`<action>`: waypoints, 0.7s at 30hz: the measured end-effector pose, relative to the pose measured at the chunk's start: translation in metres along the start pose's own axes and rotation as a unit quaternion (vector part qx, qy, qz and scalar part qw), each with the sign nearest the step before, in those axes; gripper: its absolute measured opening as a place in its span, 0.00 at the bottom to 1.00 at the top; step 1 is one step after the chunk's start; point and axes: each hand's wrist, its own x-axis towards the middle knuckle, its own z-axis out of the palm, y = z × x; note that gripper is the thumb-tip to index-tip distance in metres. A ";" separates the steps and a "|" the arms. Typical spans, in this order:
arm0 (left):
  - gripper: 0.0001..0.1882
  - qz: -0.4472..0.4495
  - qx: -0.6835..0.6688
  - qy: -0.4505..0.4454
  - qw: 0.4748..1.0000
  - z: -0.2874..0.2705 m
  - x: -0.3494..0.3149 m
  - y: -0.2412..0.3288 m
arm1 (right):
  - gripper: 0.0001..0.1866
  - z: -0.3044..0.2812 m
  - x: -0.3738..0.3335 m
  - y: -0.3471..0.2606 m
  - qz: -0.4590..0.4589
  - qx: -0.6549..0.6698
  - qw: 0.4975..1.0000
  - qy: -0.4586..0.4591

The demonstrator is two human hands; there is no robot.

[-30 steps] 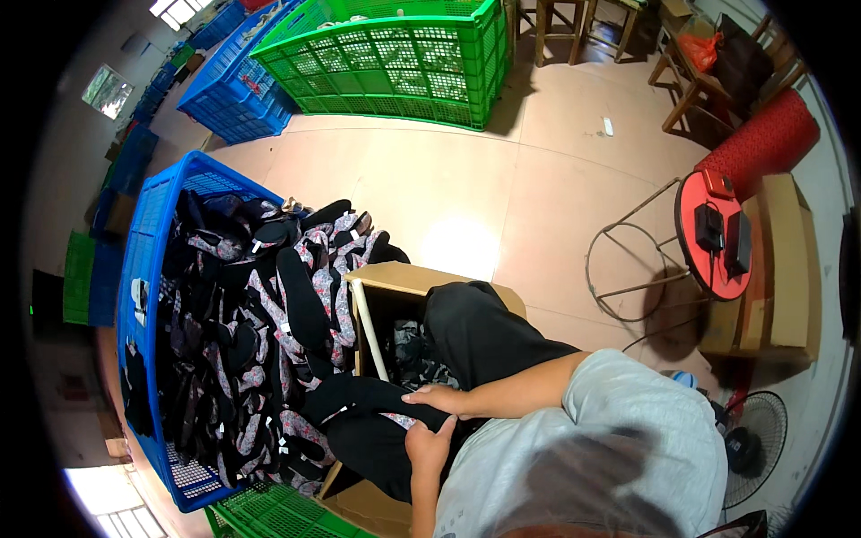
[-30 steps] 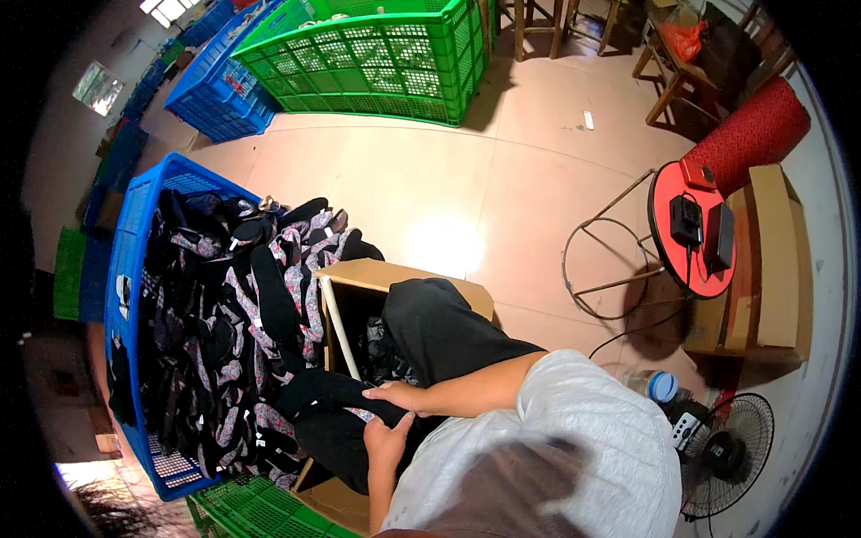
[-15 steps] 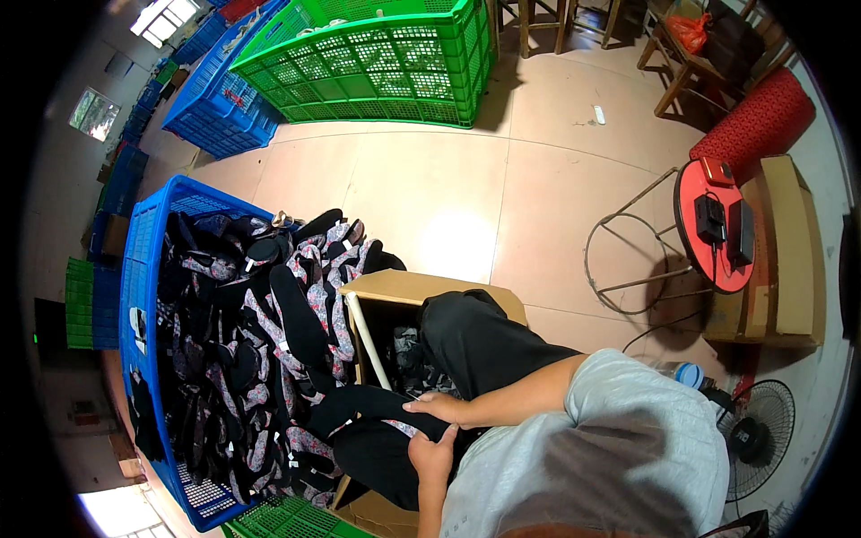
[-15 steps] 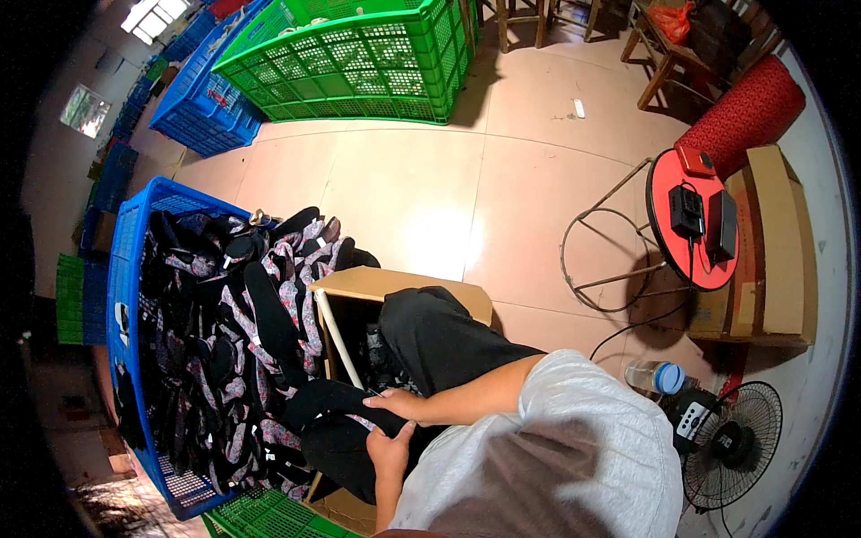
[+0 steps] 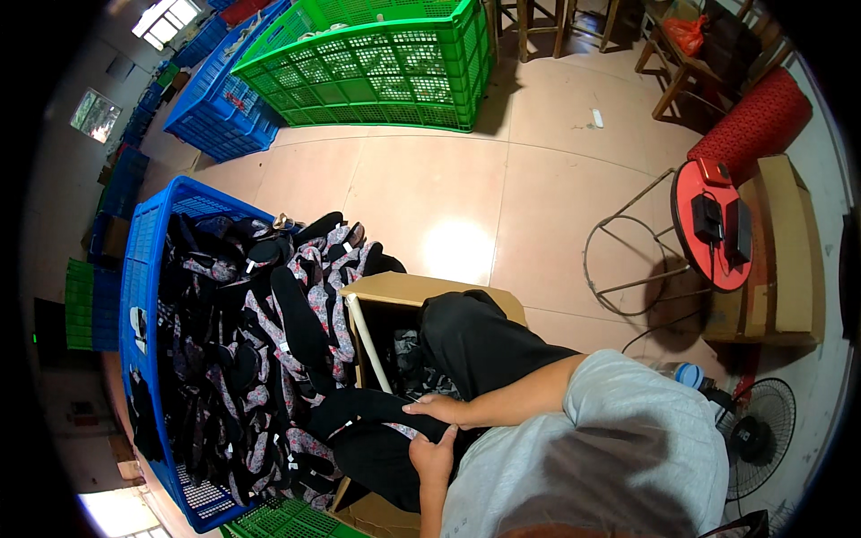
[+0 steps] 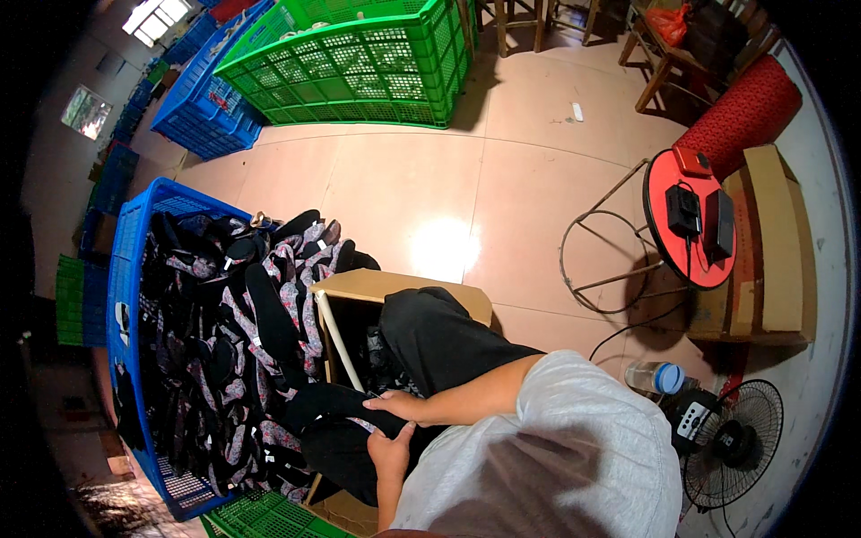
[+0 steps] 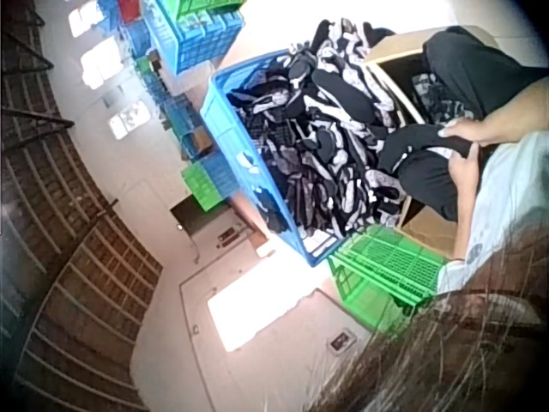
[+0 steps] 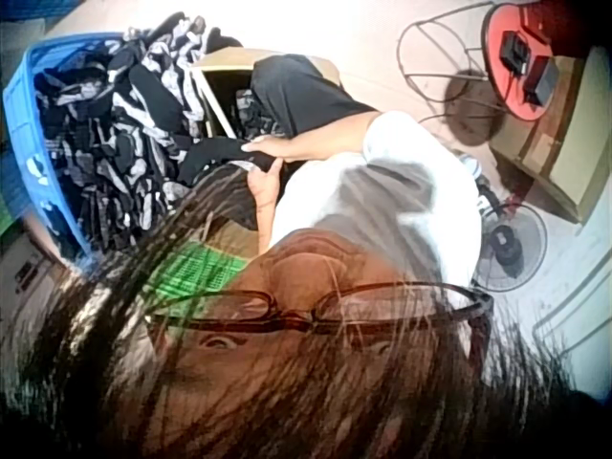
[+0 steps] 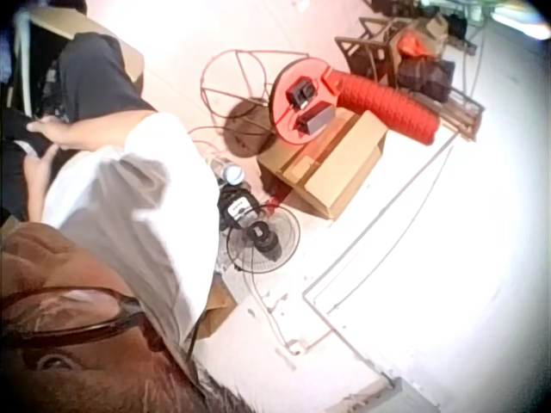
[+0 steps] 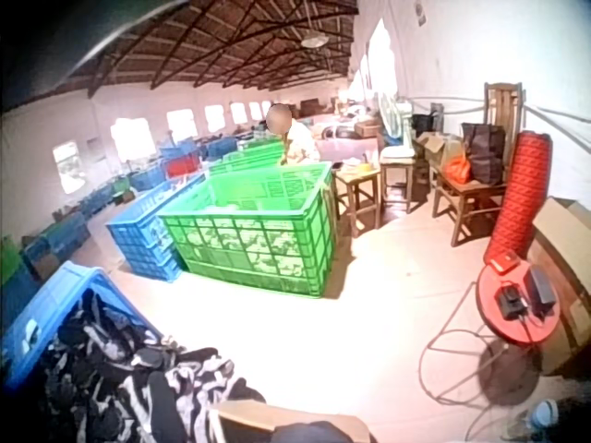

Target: The person sits on the floor and assembles slippers by hand. They pick up a black slipper sole and a patterned fabric upper, align the edges, and press them together to attach the upper to the sole. The person handles the slippers one at a time, inspecting the fit and pressing the seams.

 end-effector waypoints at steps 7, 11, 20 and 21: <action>0.12 -0.004 -0.009 0.003 1.000 0.001 0.000 -0.007 | 0.28 0.001 -0.004 -0.005 0.010 -0.010 1.000 0.000; 0.12 -0.005 -0.016 0.003 1.000 0.001 -0.001 -0.004 | 0.28 0.001 -0.003 -0.004 0.014 -0.015 1.000 0.003; 0.13 0.006 -0.009 0.003 1.000 0.001 -0.003 0.001 | 0.28 0.000 -0.002 -0.002 0.019 -0.004 1.000 -0.007; 0.14 0.012 -0.004 0.005 1.000 0.001 -0.003 0.002 | 0.28 0.000 0.000 0.000 0.015 -0.003 1.000 -0.010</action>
